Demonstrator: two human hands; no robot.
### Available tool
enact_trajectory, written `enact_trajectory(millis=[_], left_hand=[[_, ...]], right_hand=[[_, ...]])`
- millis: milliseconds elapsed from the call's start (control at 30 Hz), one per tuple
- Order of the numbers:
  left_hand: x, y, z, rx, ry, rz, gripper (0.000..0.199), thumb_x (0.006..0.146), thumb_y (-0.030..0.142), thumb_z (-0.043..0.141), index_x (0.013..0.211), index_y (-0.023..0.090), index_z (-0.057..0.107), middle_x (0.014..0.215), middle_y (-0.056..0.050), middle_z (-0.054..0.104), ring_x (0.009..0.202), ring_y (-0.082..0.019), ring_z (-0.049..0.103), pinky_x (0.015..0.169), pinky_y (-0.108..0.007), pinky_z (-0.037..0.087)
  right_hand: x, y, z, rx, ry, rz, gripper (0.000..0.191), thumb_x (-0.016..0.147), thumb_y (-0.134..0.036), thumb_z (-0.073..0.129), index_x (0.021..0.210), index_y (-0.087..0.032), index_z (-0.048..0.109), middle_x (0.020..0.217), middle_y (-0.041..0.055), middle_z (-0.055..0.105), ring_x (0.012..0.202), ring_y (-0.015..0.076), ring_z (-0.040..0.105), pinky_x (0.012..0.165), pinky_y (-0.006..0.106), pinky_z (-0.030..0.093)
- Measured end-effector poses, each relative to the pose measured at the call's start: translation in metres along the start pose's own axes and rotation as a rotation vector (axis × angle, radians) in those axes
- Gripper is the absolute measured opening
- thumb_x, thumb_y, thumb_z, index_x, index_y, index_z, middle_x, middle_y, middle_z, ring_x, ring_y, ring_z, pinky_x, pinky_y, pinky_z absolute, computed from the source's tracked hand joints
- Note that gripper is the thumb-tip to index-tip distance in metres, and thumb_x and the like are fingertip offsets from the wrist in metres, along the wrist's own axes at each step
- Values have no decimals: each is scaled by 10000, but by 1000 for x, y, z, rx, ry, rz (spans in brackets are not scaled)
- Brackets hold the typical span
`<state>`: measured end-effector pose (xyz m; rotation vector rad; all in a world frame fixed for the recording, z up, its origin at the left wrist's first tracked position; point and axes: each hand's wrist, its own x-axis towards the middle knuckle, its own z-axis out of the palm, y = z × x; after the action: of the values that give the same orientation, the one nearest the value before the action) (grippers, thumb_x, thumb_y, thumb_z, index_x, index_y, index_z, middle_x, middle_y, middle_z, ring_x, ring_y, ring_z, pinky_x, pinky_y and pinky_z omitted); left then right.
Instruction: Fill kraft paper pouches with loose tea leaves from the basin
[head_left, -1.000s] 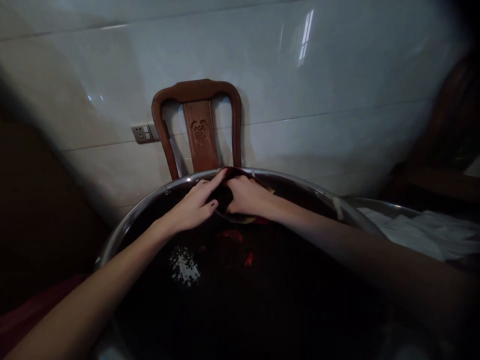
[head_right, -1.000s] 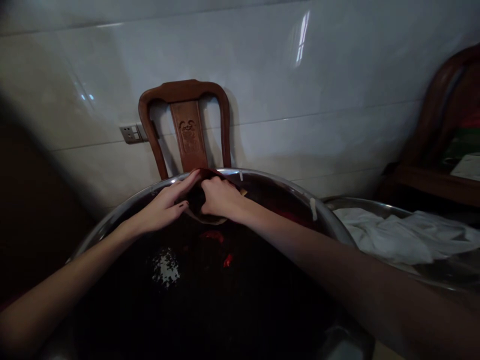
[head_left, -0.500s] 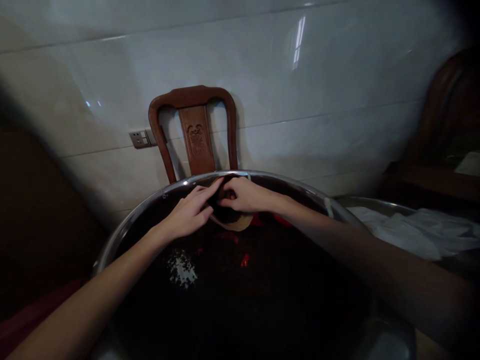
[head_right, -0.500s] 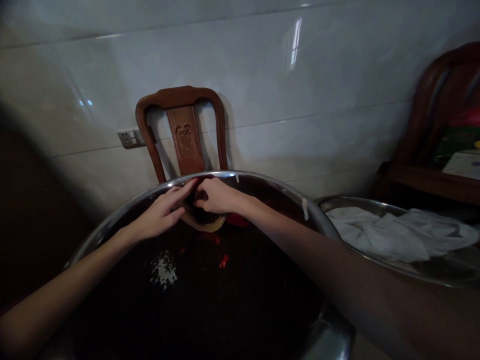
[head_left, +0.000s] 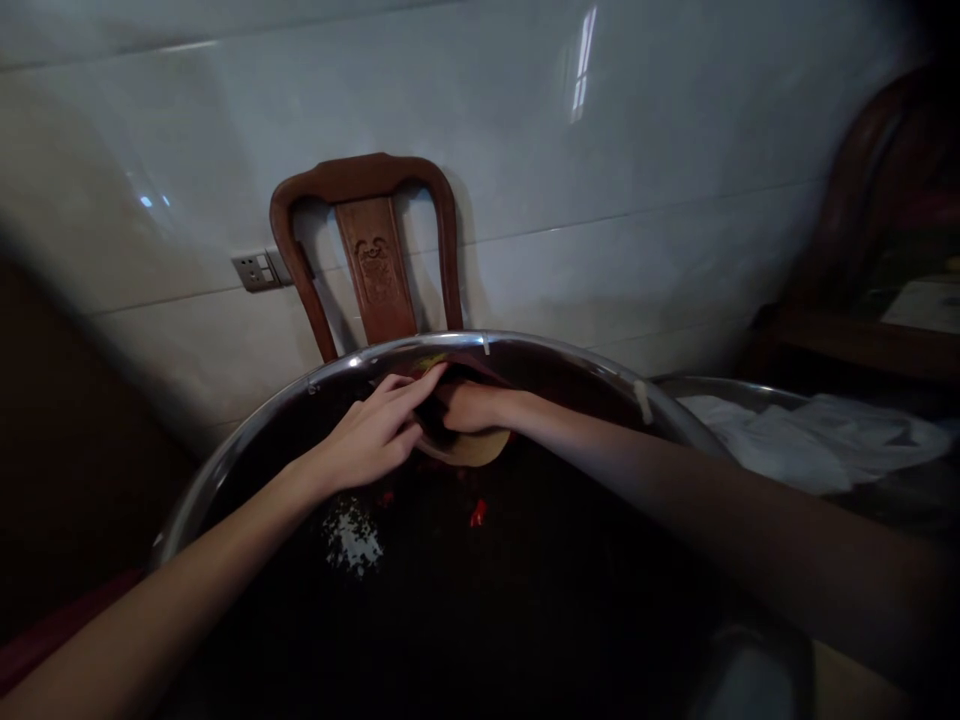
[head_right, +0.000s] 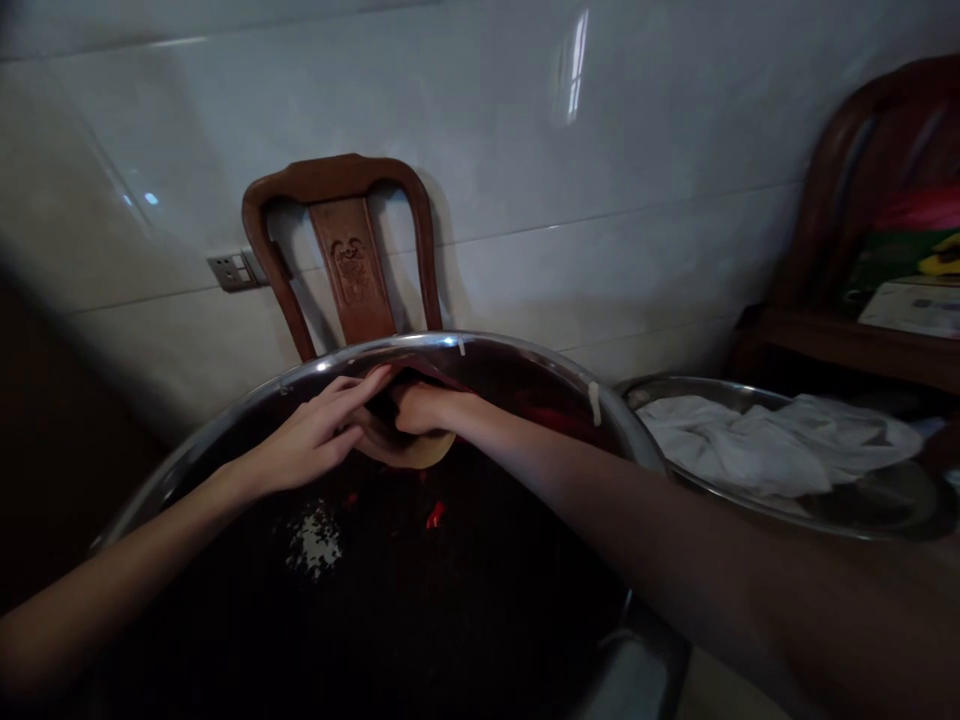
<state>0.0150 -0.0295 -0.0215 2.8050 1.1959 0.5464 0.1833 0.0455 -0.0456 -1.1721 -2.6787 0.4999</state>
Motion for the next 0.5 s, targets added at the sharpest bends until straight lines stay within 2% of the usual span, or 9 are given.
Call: enact_trajectory(millis=[167,333,500], left_hand=[[-3,-3,-3,20,17,11,677,851,212,423,1476,283,172,1362,-81,451,1215,-266,427,954,-459,470],[-4,-9,-5,27,22,28,661,856,213,423,1473,276,194,1356,-69,472,1251,-268,400,973,-450,456],[-4,-9,-5,43,6,25,637,874,228,398,1472,289,186,1380,-55,449,1256,-252,397,962,-454,464]], right_hand=[[-11,0,-14,31,25,-54,320,733,-179,548,1034,-130,643,925,92,655,872,196,595,766,295,448],[-12,1,-11,4,-7,-51,277,705,-171,592,969,-150,673,884,78,666,798,183,603,715,292,453],[-9,12,-5,-1,12,-39,397,692,-161,589,1084,-153,653,929,91,663,873,207,601,765,304,450]])
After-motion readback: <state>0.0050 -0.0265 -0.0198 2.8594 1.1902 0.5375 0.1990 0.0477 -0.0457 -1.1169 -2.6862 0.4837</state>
